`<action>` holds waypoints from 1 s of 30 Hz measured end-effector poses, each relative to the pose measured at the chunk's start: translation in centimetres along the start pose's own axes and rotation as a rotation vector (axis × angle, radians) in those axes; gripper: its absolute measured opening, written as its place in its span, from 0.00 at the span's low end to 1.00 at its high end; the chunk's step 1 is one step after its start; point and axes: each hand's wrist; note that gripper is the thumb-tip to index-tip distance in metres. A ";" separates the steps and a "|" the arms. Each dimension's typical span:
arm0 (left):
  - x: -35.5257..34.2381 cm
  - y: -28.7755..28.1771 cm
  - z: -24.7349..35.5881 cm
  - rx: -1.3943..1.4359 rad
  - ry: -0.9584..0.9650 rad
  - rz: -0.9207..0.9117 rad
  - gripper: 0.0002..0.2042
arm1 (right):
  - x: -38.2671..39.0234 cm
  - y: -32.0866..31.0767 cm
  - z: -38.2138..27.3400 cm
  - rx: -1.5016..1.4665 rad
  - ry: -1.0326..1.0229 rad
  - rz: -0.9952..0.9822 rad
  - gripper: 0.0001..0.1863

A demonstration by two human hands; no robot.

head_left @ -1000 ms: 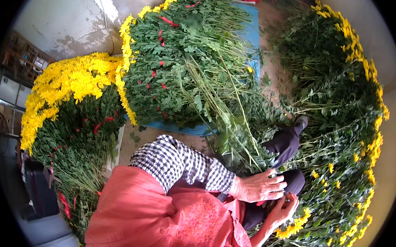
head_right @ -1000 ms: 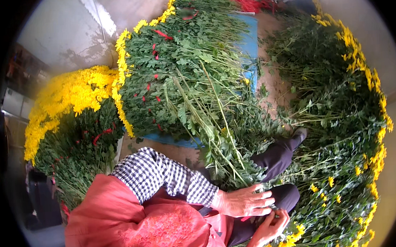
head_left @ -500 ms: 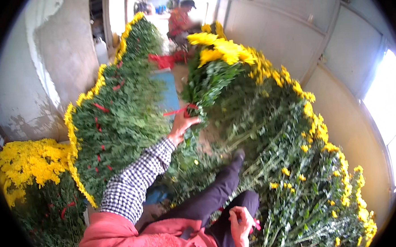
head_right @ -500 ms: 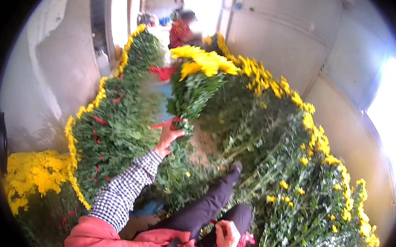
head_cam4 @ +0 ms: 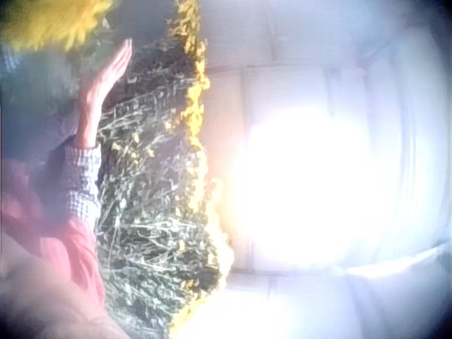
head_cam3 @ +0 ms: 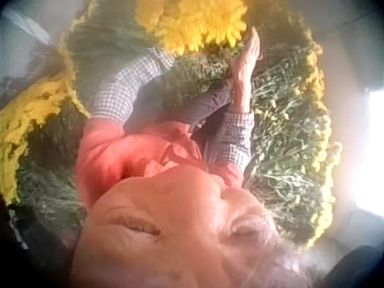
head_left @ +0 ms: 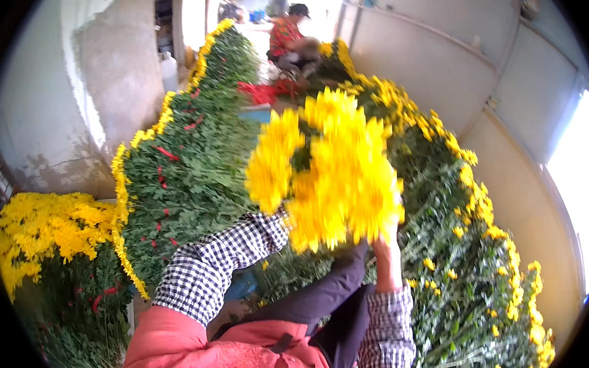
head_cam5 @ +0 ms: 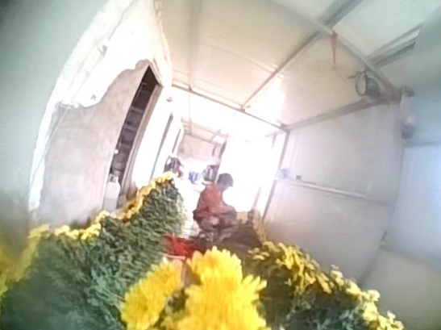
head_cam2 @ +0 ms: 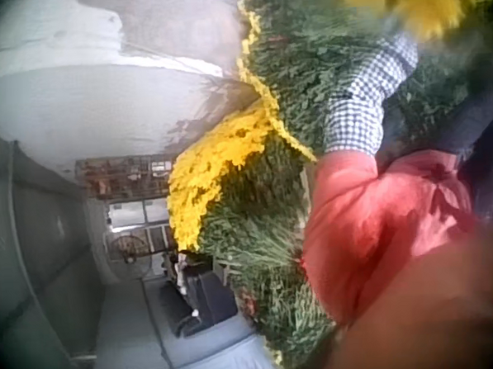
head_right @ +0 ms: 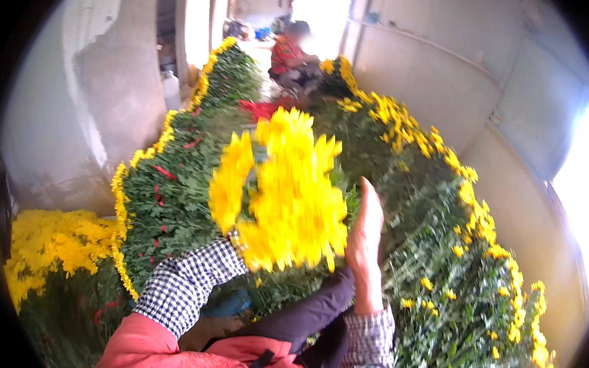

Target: The person sits on the floor and gathers yellow flowers into bunches. They tie the stems with red ribbons and place the finished bouquets on the floor.

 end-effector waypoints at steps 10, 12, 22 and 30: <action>0.6 6.0 -3.4 0.105 -0.039 0.032 0.23 | 9.3 -6.1 4.8 0.045 0.177 -0.325 0.31; 0.6 6.4 -3.5 0.051 -0.003 0.049 0.22 | 9.5 -4.9 5.0 0.056 0.155 -0.263 0.27; 0.3 8.8 -4.3 -0.444 0.349 0.052 0.20 | 9.3 -4.3 -2.5 -0.702 0.591 0.476 0.20; 1.9 12.3 -6.1 0.102 0.039 0.050 0.24 | 15.0 -2.3 2.8 -0.615 0.796 0.528 0.11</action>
Point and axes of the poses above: each hand's wrist, its own x-axis away from the middle knuckle, its own y-axis out of the palm, z = x × y, and after that the axes turned 14 degrees about z, right-handed
